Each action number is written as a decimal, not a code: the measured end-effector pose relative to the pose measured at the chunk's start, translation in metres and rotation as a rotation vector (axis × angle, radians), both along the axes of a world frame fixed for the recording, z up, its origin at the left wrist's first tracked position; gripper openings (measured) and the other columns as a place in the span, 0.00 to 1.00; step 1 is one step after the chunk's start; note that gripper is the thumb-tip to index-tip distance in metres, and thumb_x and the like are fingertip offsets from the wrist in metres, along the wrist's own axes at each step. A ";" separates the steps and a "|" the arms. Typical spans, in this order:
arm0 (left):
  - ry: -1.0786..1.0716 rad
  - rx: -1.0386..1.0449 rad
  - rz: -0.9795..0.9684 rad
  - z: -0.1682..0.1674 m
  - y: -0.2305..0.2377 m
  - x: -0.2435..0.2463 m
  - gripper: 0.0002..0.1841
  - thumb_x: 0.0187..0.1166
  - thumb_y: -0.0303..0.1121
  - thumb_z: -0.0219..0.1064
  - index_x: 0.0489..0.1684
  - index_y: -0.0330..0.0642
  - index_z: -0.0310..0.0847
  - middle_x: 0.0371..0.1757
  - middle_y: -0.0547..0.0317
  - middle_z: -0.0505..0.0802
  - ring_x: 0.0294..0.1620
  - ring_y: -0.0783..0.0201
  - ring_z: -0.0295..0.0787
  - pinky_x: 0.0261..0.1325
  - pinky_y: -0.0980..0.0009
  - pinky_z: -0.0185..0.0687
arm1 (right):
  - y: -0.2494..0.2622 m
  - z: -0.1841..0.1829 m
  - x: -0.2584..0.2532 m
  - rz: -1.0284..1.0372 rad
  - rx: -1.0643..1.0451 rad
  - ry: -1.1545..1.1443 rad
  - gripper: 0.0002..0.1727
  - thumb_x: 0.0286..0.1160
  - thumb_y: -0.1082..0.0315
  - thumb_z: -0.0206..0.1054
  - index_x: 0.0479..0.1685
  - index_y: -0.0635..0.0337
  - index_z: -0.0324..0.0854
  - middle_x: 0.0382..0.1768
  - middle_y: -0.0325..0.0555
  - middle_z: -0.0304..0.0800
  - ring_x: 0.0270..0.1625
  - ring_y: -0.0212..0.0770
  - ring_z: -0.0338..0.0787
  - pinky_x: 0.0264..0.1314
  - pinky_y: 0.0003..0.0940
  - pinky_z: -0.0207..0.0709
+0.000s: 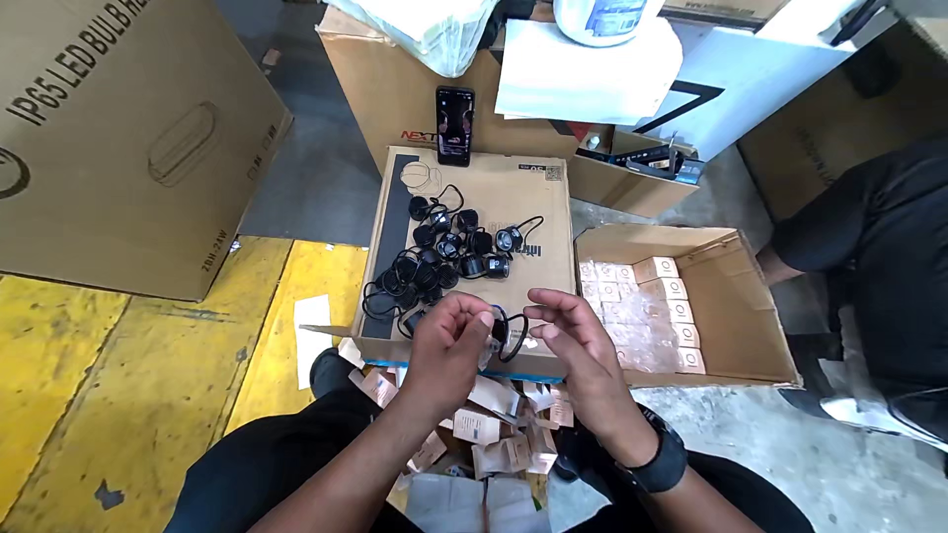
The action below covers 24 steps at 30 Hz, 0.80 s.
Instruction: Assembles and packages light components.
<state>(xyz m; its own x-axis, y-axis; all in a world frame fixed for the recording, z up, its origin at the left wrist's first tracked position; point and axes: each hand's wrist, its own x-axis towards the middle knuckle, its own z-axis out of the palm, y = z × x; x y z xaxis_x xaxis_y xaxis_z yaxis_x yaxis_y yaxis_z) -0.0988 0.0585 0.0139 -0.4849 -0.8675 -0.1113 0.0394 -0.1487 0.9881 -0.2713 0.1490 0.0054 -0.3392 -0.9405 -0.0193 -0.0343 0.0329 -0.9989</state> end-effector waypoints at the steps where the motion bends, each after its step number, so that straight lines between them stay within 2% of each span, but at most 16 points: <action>1: 0.011 0.015 0.010 0.001 -0.001 0.001 0.05 0.84 0.26 0.62 0.45 0.35 0.82 0.30 0.58 0.89 0.29 0.66 0.87 0.38 0.71 0.87 | 0.000 -0.001 0.000 -0.003 0.002 0.011 0.20 0.76 0.68 0.57 0.65 0.66 0.78 0.68 0.53 0.84 0.66 0.46 0.86 0.63 0.40 0.84; 3: 0.035 0.060 0.014 0.002 -0.004 0.003 0.05 0.85 0.27 0.62 0.45 0.34 0.82 0.30 0.57 0.88 0.29 0.65 0.87 0.39 0.69 0.88 | 0.001 -0.003 -0.002 0.040 0.028 0.073 0.15 0.69 0.72 0.64 0.54 0.62 0.84 0.70 0.51 0.82 0.68 0.44 0.85 0.62 0.38 0.85; 4: 0.050 0.087 0.006 0.003 -0.004 0.003 0.05 0.85 0.26 0.62 0.46 0.34 0.82 0.31 0.56 0.88 0.30 0.65 0.87 0.40 0.69 0.88 | 0.002 -0.004 -0.002 0.074 0.036 0.113 0.14 0.66 0.73 0.67 0.52 0.60 0.87 0.72 0.51 0.82 0.69 0.43 0.85 0.62 0.37 0.85; 7: 0.094 0.142 -0.047 0.004 -0.005 0.004 0.05 0.84 0.26 0.62 0.45 0.34 0.82 0.30 0.57 0.88 0.29 0.66 0.86 0.40 0.70 0.88 | 0.003 -0.005 0.003 0.135 0.023 0.154 0.14 0.66 0.71 0.74 0.51 0.59 0.90 0.71 0.51 0.81 0.68 0.42 0.85 0.63 0.35 0.86; 12: 0.121 0.174 -0.110 0.004 -0.003 0.005 0.04 0.83 0.25 0.63 0.44 0.35 0.82 0.30 0.58 0.87 0.29 0.68 0.85 0.40 0.71 0.87 | 0.004 -0.006 0.007 0.139 0.026 0.380 0.08 0.71 0.69 0.72 0.45 0.55 0.93 0.64 0.44 0.86 0.62 0.34 0.87 0.62 0.28 0.84; 16: 0.020 0.091 -0.080 0.005 -0.004 0.004 0.04 0.80 0.24 0.66 0.44 0.35 0.85 0.28 0.59 0.88 0.27 0.67 0.85 0.37 0.72 0.86 | 0.006 -0.008 0.002 0.133 0.045 0.531 0.07 0.73 0.66 0.71 0.44 0.51 0.94 0.61 0.39 0.89 0.60 0.32 0.88 0.60 0.30 0.86; 20: -0.038 0.024 -0.064 0.006 -0.004 0.004 0.04 0.79 0.24 0.66 0.45 0.36 0.86 0.26 0.60 0.87 0.26 0.68 0.84 0.34 0.74 0.83 | 0.006 -0.006 0.001 0.160 0.045 0.537 0.06 0.74 0.66 0.71 0.43 0.51 0.93 0.61 0.39 0.88 0.58 0.31 0.89 0.57 0.28 0.87; 22: -0.052 0.007 -0.064 0.007 -0.004 0.004 0.05 0.78 0.24 0.66 0.45 0.37 0.86 0.26 0.61 0.88 0.26 0.69 0.84 0.33 0.75 0.83 | 0.006 -0.005 0.001 0.162 0.042 0.515 0.06 0.71 0.66 0.73 0.43 0.51 0.93 0.62 0.40 0.88 0.59 0.31 0.88 0.57 0.28 0.86; 24: -0.032 0.017 -0.076 0.008 -0.004 0.005 0.05 0.78 0.23 0.66 0.46 0.36 0.86 0.27 0.61 0.88 0.26 0.69 0.84 0.34 0.75 0.83 | 0.007 -0.002 0.003 0.143 0.034 0.447 0.15 0.65 0.64 0.79 0.50 0.54 0.88 0.65 0.43 0.87 0.60 0.34 0.89 0.56 0.30 0.87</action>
<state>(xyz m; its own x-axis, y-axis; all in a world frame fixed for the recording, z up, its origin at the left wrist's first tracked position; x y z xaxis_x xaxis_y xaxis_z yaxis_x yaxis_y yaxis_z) -0.0940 0.0544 0.0220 -0.5450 -0.8262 -0.1425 -0.0045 -0.1671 0.9859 -0.2679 0.1556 0.0035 -0.1884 -0.9797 0.0679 -0.4678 0.0287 -0.8834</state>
